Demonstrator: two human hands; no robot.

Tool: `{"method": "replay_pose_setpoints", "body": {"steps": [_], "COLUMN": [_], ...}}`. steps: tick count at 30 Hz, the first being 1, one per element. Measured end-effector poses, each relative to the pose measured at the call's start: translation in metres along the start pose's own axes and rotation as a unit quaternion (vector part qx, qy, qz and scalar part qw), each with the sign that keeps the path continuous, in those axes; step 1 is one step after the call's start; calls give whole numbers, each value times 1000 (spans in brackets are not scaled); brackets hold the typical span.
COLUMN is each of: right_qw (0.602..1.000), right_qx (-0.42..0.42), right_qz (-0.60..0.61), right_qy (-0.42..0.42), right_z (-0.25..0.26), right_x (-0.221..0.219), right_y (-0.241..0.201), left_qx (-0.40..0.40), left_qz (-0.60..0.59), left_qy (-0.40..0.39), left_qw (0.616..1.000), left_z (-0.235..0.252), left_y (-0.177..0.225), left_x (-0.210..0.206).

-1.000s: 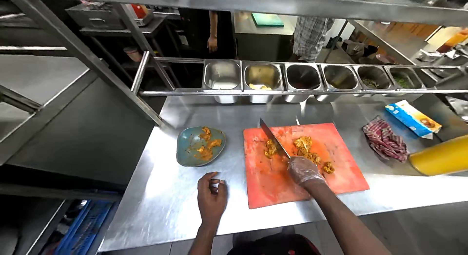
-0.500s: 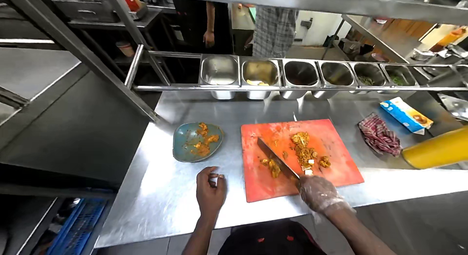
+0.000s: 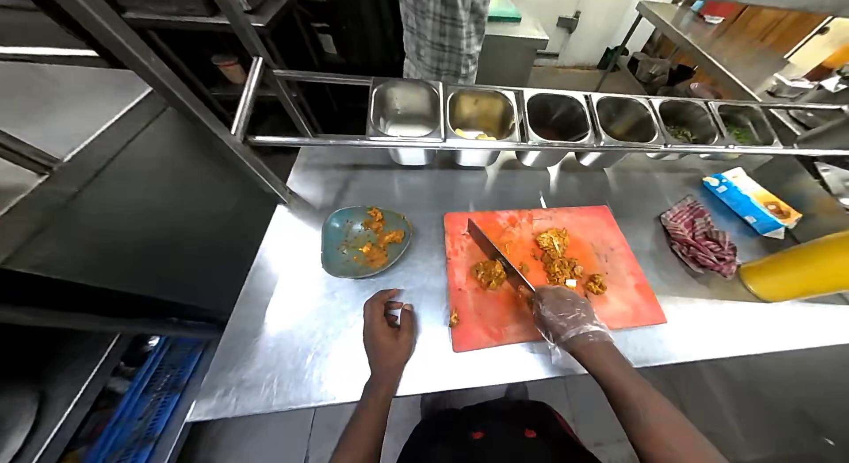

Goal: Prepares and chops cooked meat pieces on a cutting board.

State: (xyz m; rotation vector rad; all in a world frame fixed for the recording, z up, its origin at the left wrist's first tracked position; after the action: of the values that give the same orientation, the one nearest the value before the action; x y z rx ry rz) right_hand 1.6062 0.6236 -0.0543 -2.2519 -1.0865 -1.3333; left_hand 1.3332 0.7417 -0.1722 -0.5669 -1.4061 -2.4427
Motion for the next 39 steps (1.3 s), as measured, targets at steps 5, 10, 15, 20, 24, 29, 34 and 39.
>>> {"method": "replay_pose_setpoints", "body": {"steps": [5, 10, 15, 20, 24, 29, 34, 39], "right_qw": [999, 987, 992, 988, 982, 985, 977, 999], "right_qx": [-33, -91, -39, -114, -141, -72, -20, -17], "right_qz": [26, 121, 115, 99, 125, 127, 111, -26], "right_qy": [33, 46, -44, -41, 4, 89, 181, -14], "right_z": [4, -10, -48, -41, -50, -59, -45, -15], "right_x": [8, 20, -3, -16, -2, -1, -3, -12], "right_y": [23, 48, 46, 77, 84, 53, 21, 15], "left_qx": [8, 6, 13, -4, -3, -10, -17, -14], "left_qz": [-3, 5, 14, 17, 22, 19, 15, 6], "left_qy": [5, 2, -1, -3, -8, -19, -15, -8], "left_qw": [1000, 1000, 1000, 1000, 1000, 1000, 1000, 1000], "left_z": [-1, 0, 0, 0, 0, 0, -1, -3], "left_y": [0, 1, 1, 1, 1, 2, 0, 1], "left_x": [0, -3, -4, -3, -4, -3, -3, -1]}}
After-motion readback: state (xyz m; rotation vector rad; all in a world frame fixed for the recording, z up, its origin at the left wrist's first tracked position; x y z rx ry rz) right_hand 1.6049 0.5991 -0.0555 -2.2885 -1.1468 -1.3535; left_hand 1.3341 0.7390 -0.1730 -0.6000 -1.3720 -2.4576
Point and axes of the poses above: each hand's wrist, its own z-axis towards the middle knuckle, its own x-axis out of the back of the hand, y = z × x, the point moved 3 cm from there along z, towards the middle knuckle, and after that the axes turned 13 degrees about -x, right-handed, at the moved point
